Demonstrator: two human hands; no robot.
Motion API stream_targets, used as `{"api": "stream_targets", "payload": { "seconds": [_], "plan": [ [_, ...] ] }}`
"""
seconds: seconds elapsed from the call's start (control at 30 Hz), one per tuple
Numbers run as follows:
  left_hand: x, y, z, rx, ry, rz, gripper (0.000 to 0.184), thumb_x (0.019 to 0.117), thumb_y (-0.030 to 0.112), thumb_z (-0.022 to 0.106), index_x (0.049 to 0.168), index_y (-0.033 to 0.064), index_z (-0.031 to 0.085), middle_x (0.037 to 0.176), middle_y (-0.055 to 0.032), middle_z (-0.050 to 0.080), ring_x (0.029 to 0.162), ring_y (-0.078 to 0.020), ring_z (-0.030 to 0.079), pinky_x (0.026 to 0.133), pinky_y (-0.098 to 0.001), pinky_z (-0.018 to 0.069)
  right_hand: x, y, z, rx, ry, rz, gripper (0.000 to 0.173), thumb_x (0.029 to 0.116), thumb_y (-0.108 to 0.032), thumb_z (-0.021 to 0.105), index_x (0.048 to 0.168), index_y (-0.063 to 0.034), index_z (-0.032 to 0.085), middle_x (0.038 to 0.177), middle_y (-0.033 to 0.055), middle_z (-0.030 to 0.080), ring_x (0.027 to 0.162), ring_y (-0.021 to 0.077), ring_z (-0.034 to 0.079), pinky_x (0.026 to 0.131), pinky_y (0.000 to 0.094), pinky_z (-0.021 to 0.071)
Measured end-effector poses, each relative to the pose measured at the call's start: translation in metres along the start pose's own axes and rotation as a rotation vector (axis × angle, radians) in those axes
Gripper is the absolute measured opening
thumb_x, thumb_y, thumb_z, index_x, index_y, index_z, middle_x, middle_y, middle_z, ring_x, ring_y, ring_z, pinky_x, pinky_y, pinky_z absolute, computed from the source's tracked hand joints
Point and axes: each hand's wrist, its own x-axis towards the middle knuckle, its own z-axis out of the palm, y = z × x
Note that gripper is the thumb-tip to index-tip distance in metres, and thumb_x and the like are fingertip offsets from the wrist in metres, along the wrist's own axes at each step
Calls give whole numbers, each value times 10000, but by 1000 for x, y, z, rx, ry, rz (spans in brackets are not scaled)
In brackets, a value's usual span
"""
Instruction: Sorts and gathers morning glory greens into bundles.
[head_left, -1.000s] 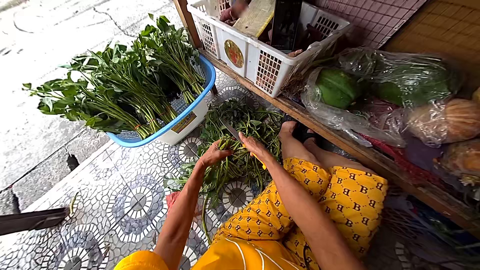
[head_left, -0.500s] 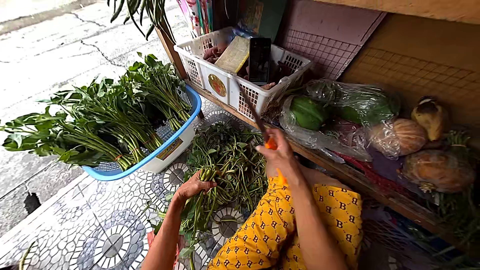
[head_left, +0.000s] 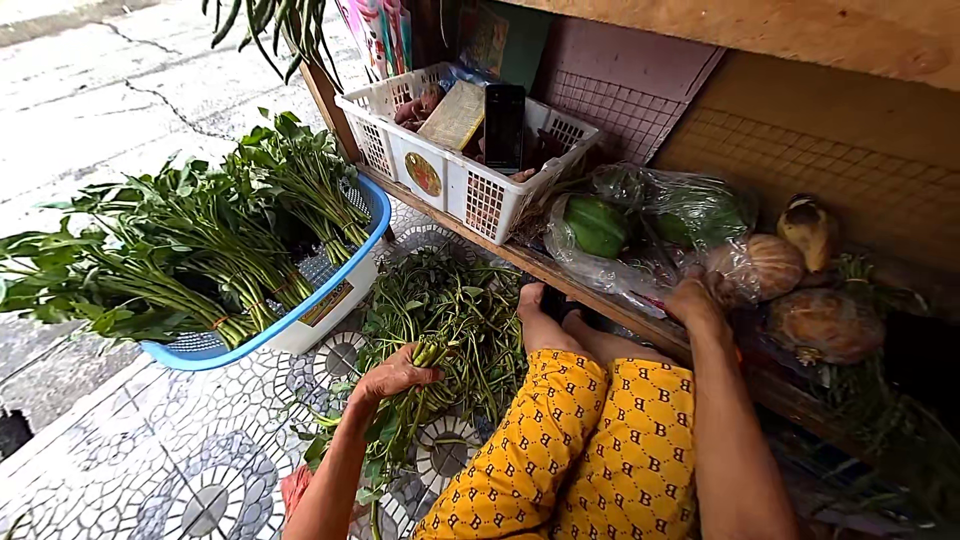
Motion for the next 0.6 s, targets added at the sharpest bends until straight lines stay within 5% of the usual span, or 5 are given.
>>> {"api": "stream_targets", "payload": {
  "seconds": [0.1, 0.17, 0.27, 0.4, 0.6],
  "plan": [
    [1, 14, 12, 10, -59, 31, 293, 856, 117, 729, 1140, 137, 658, 754, 108, 669, 557, -6, 581, 534, -183, 515, -59, -75, 2, 182, -88, -492, 712, 843, -113, 825, 1466, -5, 496, 1406, 310, 536, 1310, 537, 482, 1042, 722, 406],
    [3, 22, 21, 23, -110, 64, 279, 859, 118, 728, 1128, 126, 652, 751, 115, 667, 562, 2, 590, 533, -178, 523, -106, -125, 23, 314, -511, -830, 694, 859, -125, 818, 1477, -63, 509, 1398, 198, 593, 1296, 384, 559, 1081, 591, 452],
    [3, 33, 27, 0, -134, 119, 244, 854, 116, 725, 1086, 138, 655, 756, 123, 668, 565, 7, 591, 535, -174, 523, -145, -174, 60, 110, -939, -1156, 617, 914, -70, 748, 1480, -49, 505, 1396, 223, 594, 1285, 391, 572, 1108, 580, 407],
    [-9, 33, 17, -25, -115, 125, 216, 858, 149, 729, 1060, 166, 655, 734, 120, 665, 548, 1, 587, 527, -177, 517, -149, -191, 63, -24, -904, -1206, 329, 1028, -134, 610, 1339, -29, 632, 1184, 241, 693, 1128, 411, 655, 1021, 607, 457],
    [-10, 25, 13, -46, -87, 113, 180, 881, 119, 708, 1045, 174, 659, 710, 118, 655, 529, -2, 574, 512, -175, 505, -144, -193, 65, -105, -724, -1335, 334, 1106, -230, 449, 1259, -38, 675, 1164, 212, 702, 1150, 390, 646, 1030, 591, 427]
  ]
}}
